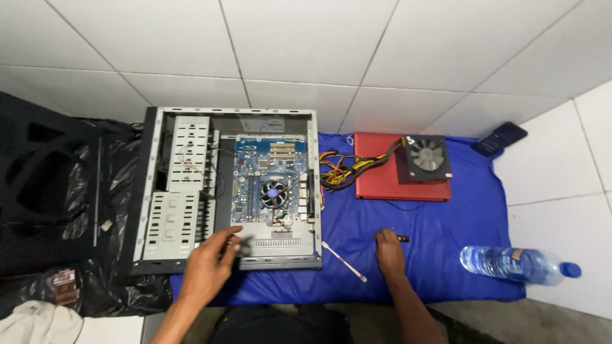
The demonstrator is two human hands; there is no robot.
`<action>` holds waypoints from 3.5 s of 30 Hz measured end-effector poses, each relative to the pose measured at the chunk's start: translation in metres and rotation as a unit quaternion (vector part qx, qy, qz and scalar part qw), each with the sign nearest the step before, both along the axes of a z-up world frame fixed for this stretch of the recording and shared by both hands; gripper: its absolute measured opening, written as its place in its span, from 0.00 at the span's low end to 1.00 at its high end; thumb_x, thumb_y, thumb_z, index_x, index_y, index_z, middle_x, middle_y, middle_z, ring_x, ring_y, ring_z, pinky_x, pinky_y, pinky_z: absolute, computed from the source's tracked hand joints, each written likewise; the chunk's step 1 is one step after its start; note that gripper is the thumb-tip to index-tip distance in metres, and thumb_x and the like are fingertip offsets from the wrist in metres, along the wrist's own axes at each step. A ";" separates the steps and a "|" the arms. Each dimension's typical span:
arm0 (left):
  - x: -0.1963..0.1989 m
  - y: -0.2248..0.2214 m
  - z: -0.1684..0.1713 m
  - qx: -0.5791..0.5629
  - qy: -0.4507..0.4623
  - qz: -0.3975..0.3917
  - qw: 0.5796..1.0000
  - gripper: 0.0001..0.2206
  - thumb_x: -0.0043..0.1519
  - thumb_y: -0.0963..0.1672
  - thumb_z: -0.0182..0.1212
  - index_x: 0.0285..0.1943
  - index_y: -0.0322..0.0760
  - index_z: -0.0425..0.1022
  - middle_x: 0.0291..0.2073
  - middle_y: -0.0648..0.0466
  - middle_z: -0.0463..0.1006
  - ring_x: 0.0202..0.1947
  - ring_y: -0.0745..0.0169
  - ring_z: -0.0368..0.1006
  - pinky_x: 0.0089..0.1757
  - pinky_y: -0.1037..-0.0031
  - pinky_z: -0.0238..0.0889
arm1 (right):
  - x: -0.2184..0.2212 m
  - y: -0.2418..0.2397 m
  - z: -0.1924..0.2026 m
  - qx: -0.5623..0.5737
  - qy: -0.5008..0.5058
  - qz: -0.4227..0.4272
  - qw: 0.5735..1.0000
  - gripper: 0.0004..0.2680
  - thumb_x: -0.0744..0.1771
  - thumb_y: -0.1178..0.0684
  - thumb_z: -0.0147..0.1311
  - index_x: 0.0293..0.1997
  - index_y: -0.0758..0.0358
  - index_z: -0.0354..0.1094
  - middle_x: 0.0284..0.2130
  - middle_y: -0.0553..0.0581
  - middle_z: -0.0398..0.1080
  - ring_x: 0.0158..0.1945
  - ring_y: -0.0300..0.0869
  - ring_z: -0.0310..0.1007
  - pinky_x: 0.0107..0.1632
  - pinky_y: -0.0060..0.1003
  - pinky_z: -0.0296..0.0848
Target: The person is disassembling a desktop computer, specifically removing the side panel, the power supply unit, and the CPU cooling fan using a screwdriver.
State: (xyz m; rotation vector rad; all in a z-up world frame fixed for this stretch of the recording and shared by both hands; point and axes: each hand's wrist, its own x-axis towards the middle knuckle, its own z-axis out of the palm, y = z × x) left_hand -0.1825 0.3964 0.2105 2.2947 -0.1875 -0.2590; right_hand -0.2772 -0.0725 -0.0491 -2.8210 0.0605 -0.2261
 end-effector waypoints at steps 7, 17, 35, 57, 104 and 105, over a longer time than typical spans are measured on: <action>0.004 0.027 0.008 0.036 0.038 0.052 0.997 0.18 0.60 0.42 0.62 0.59 0.52 0.78 0.44 0.61 0.88 0.46 0.62 0.83 0.49 0.70 0.71 | -0.029 0.013 0.003 0.048 0.021 -0.010 0.999 0.11 0.65 0.62 0.51 0.51 0.60 0.72 0.39 0.60 0.68 0.45 0.56 0.69 0.51 0.47 0.71; 0.023 0.026 -0.015 -0.001 0.014 0.013 1.000 0.16 0.58 0.40 0.62 0.55 0.46 0.79 0.39 0.59 0.87 0.42 0.58 0.82 0.47 0.70 0.69 | 0.005 -0.037 -0.055 0.058 0.054 -0.100 0.992 0.16 0.62 0.62 0.53 0.56 0.69 0.72 0.47 0.68 0.73 0.57 0.58 0.69 0.68 0.45 0.64; 0.118 -0.010 -0.183 0.145 0.320 0.129 0.927 0.11 0.62 0.42 0.55 0.47 0.41 0.84 0.48 0.48 0.82 0.49 0.48 0.78 0.47 0.67 0.72 | 0.078 0.192 0.178 0.324 -0.022 -0.172 0.930 0.09 0.67 0.55 0.57 0.52 0.52 0.76 0.43 0.54 0.71 0.41 0.38 0.73 0.45 0.33 0.75; 0.117 -0.009 -0.201 0.117 0.391 0.161 0.899 0.15 0.56 0.51 0.75 0.44 0.48 0.75 0.49 0.54 0.80 0.50 0.50 0.76 0.44 0.60 0.72 | 0.080 0.249 0.179 0.101 -0.012 -0.125 0.987 0.12 0.63 0.58 0.59 0.51 0.54 0.68 0.59 0.66 0.52 0.57 0.66 0.66 0.52 0.57 0.74; 0.280 -0.043 -0.215 0.193 0.238 0.010 0.952 0.14 0.56 0.49 0.76 0.43 0.42 0.79 0.42 0.51 0.81 0.44 0.51 0.78 0.38 0.63 0.74 | 0.087 0.244 0.162 0.119 0.081 -0.212 0.967 0.05 0.65 0.56 0.55 0.42 0.49 0.71 0.57 0.61 0.62 0.41 0.54 0.76 0.39 0.51 0.80; 0.281 -0.044 -0.220 0.186 0.233 0.024 0.954 0.11 0.57 0.49 0.75 0.41 0.44 0.80 0.43 0.50 0.81 0.45 0.50 0.78 0.40 0.62 0.74 | 0.087 0.243 0.161 0.122 0.076 -0.211 0.967 0.05 0.65 0.56 0.54 0.41 0.49 0.71 0.57 0.61 0.62 0.42 0.54 0.76 0.40 0.53 0.80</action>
